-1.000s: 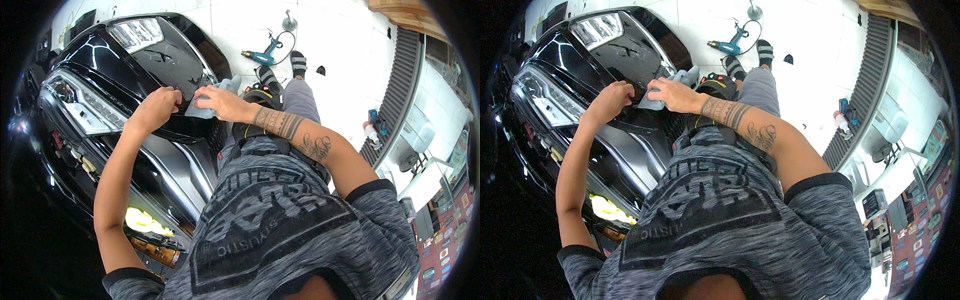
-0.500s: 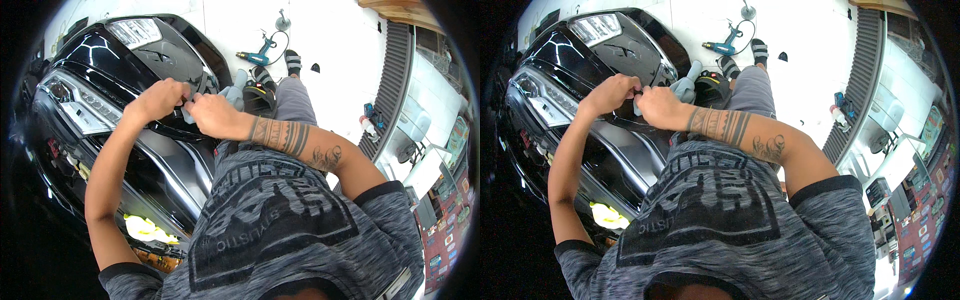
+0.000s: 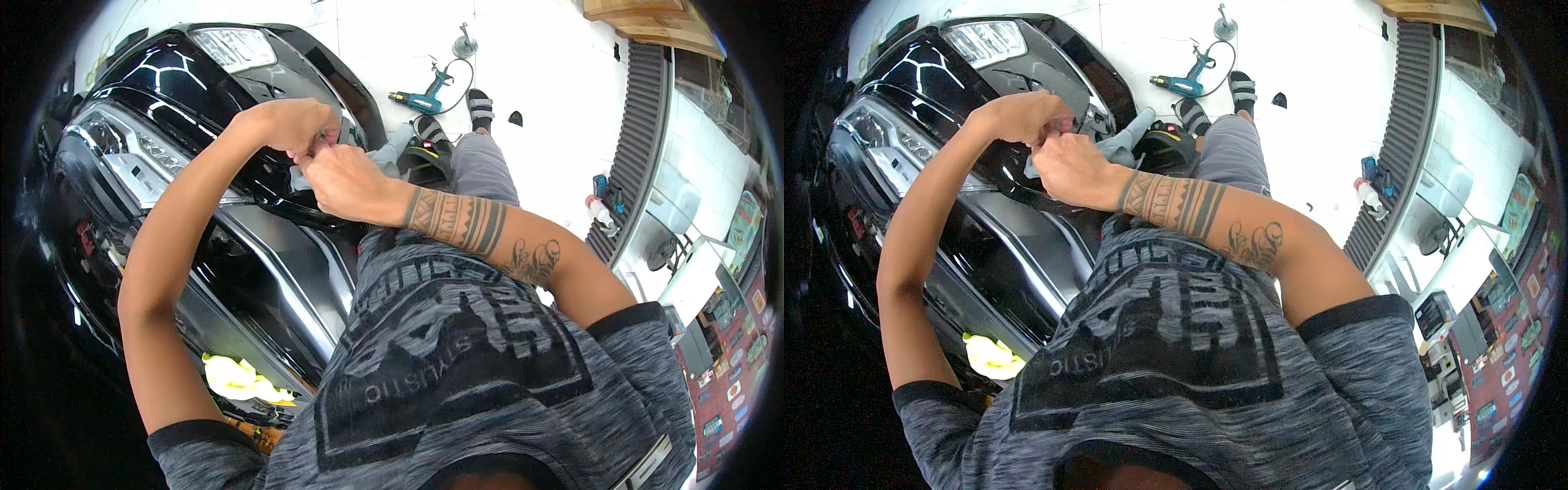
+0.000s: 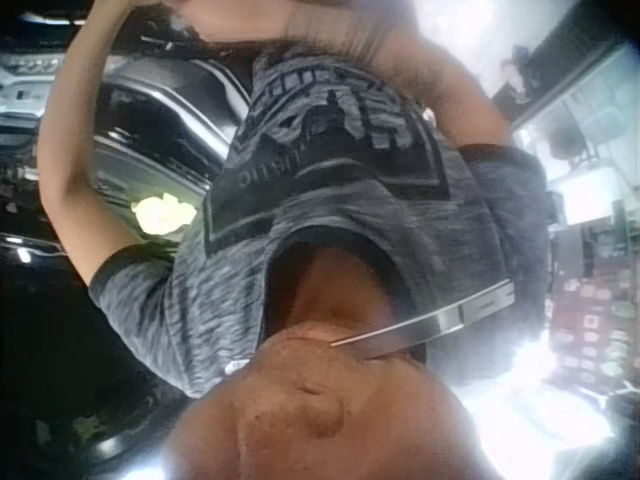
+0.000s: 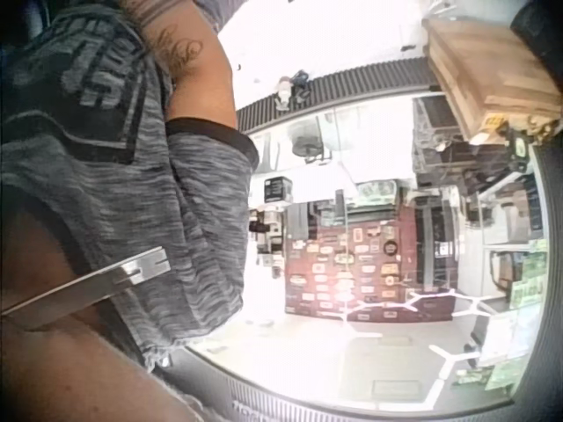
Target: The person applies a protective film to the front bumper of a black car. They use a squeegee to smooth the film, a heat gun to warm and conform it to the contours, and a cloth to wipe the surface. Another person assists by holding the film in place.
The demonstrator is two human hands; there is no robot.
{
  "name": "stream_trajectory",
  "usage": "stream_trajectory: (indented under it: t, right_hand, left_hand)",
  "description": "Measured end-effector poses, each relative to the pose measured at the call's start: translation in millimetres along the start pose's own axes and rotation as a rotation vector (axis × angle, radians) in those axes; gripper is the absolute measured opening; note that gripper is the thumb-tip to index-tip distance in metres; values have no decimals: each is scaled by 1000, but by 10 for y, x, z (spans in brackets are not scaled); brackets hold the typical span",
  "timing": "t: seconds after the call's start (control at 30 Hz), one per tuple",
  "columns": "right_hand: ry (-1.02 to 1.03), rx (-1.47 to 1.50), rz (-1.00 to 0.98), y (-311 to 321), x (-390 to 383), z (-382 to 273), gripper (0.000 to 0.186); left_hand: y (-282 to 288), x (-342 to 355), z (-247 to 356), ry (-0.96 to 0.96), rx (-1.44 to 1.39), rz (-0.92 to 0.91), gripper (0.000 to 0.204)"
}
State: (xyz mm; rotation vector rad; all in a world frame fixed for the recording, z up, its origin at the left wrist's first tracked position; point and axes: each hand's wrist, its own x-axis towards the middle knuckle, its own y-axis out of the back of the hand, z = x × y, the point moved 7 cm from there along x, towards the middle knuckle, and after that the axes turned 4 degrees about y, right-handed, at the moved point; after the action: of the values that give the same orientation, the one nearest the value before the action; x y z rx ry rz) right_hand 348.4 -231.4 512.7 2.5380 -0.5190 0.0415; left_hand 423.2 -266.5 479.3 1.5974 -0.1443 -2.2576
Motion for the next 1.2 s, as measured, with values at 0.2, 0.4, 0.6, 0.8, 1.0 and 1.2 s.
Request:
stream_trajectory:
  t: [0.2, 0.4, 0.6, 0.8, 1.0, 1.2]
  right_hand:
    - [242, 121, 150, 104, -186, 66, 20]
    - [81, 9, 28, -7, 99, -41, 8]
    - [161, 205, 37, 82, 17, 20, 17]
    - [-96, -28, -184, -69, 267, 29, 16]
    - [-9, 39, -130, -19, -7, 140, 16]
    - [-365, 784, 11, 403, -672, 355, 35]
  left_hand:
    - [381, -416, -232, -61, -104, 232, 28]
    - [331, -1210, -551, 52, -352, 435, 21]
    - [259, -1615, -565, 124, -351, 607, 21]
    - [227, -1803, -628, 193, -375, 622, 20]
    - [286, -1944, -300, 307, -371, 684, 20]
    - [-431, -1321, 762, 154, -924, 899, 53]
